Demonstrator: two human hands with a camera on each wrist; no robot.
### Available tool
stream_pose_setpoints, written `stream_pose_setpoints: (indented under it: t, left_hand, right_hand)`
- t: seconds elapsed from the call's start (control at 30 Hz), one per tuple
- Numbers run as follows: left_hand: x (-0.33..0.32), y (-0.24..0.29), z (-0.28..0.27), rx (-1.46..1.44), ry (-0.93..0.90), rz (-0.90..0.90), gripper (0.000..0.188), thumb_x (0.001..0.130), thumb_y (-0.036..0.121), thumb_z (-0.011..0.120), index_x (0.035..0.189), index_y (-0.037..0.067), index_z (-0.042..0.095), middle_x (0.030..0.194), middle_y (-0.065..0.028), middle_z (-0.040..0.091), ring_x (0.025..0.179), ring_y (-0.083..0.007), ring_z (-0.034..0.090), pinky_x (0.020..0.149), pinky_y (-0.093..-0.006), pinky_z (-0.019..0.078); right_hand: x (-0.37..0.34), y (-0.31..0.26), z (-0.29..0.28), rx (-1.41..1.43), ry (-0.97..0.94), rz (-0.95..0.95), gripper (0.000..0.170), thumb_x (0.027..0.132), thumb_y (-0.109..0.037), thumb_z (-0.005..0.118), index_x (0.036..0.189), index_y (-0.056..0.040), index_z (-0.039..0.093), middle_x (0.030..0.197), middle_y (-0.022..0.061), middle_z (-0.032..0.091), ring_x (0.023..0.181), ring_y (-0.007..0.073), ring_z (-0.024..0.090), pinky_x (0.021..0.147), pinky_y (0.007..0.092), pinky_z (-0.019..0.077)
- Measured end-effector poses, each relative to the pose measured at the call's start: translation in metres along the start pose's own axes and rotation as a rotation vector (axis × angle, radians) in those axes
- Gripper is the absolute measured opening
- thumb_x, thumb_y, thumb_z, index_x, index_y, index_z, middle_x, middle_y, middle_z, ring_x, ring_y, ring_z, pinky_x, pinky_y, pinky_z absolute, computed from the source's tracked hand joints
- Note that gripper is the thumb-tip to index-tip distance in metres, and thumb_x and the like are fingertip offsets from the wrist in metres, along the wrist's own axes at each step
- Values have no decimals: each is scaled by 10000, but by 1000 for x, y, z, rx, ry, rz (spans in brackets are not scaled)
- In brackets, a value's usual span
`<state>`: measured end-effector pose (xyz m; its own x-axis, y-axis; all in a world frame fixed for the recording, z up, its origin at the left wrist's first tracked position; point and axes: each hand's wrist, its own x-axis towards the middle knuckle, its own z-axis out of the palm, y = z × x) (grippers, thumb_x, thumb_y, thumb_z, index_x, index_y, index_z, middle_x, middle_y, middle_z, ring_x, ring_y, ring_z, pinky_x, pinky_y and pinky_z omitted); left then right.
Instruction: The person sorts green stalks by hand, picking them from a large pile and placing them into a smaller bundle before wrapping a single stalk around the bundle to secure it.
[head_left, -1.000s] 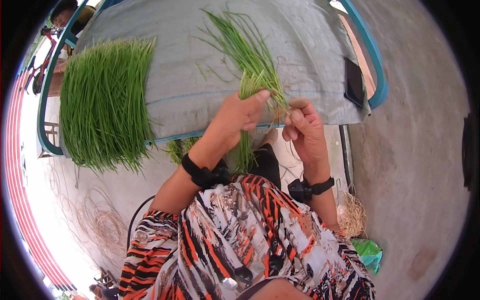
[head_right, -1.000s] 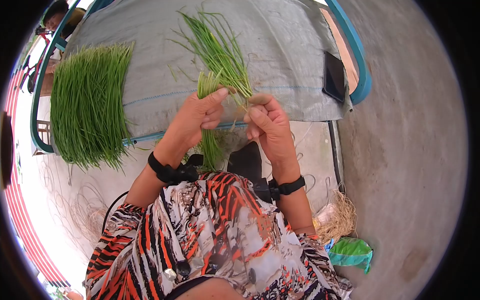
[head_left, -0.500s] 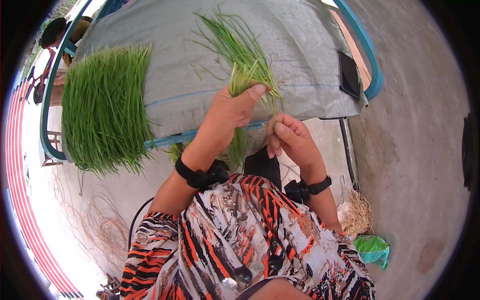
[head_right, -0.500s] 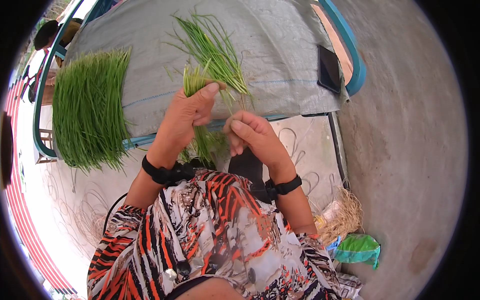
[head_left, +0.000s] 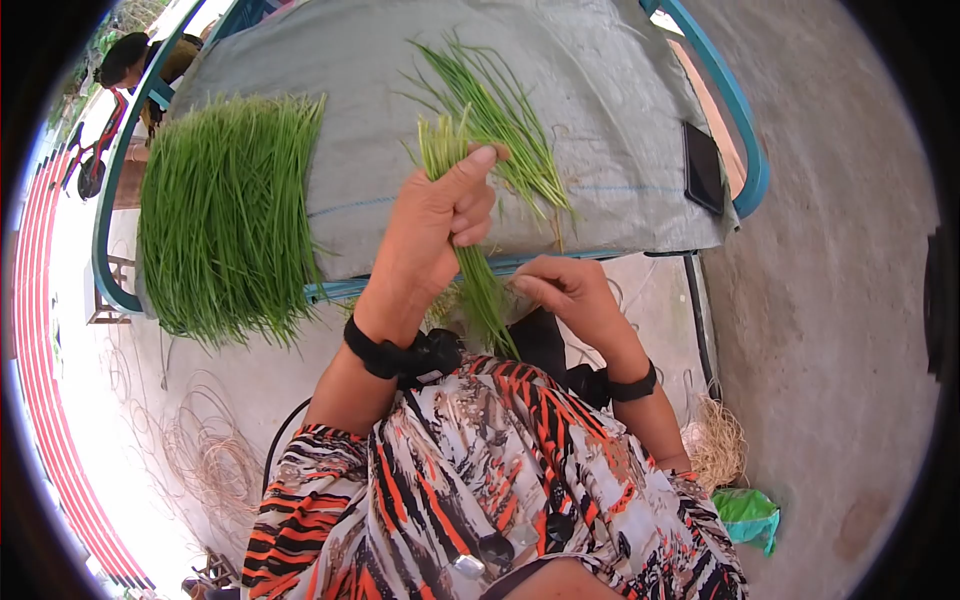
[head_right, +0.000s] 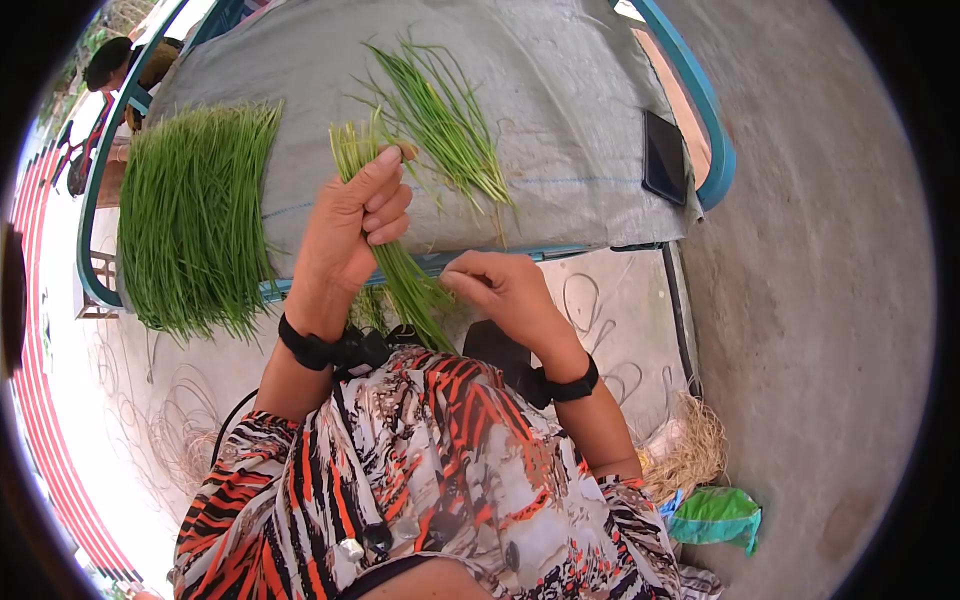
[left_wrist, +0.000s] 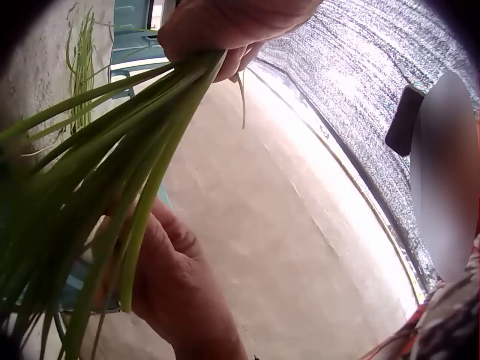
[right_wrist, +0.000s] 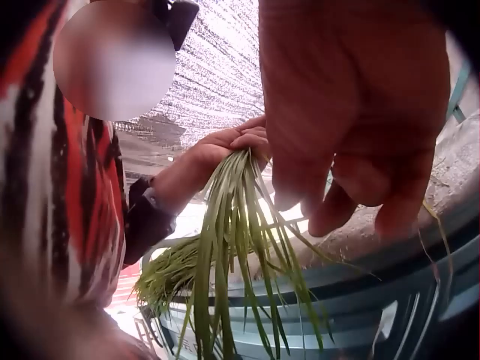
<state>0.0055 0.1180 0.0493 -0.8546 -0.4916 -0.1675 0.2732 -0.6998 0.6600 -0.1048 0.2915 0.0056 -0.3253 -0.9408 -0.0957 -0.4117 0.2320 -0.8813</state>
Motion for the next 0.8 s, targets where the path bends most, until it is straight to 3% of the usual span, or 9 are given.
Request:
stream_pose_setpoints:
  t: [0.1, 0.2, 0.3, 0.57, 0.8]
  left_hand:
    - [1, -2, 0, -57, -12, -40, 192, 928, 182, 574, 1015, 11, 566, 587, 75, 309, 467, -21, 287, 392, -178, 229]
    - [2, -5, -2, -73, -29, -62, 188, 928, 175, 571, 1014, 8, 566, 586, 71, 312, 466, -22, 288, 390, -178, 230]
    - [2, -9, -1, -51, -24, -91, 184, 927, 169, 571, 1012, 6, 569, 585, 69, 315, 468, -21, 295, 389, -179, 232]
    - [2, -15, -8, -93, -23, -112, 195, 917, 171, 587, 1026, 11, 564, 594, 68, 322, 474, -20, 304, 391, -181, 238]
    - [8, 19, -39, -98, 132, 118, 224, 929, 169, 574, 1068, -3, 535, 606, 64, 320, 475, -28, 285, 392, -183, 236]
  right_hand:
    - [1, -12, -4, 52, 153, -88, 196, 915, -210, 568, 1019, -71, 658, 718, 11, 590, 539, 77, 467, 519, 235, 392]
    - [2, -24, -15, 366, 121, 84, 239, 948, -253, 532, 992, -53, 654, 739, 5, 592, 520, 72, 448, 511, 213, 372]
    - [7, -40, -22, 646, 123, 88, 284, 965, -286, 508, 982, -37, 645, 740, 2, 588, 532, 58, 469, 501, 200, 364]
    - [20, -43, -11, 565, 109, 87, 277, 966, -284, 507, 853, -50, 601, 665, -4, 568, 532, 52, 482, 501, 189, 370]
    - [6, -29, -19, 571, 128, 129, 268, 966, -258, 507, 852, -35, 603, 624, -7, 550, 516, 49, 478, 485, 182, 369]
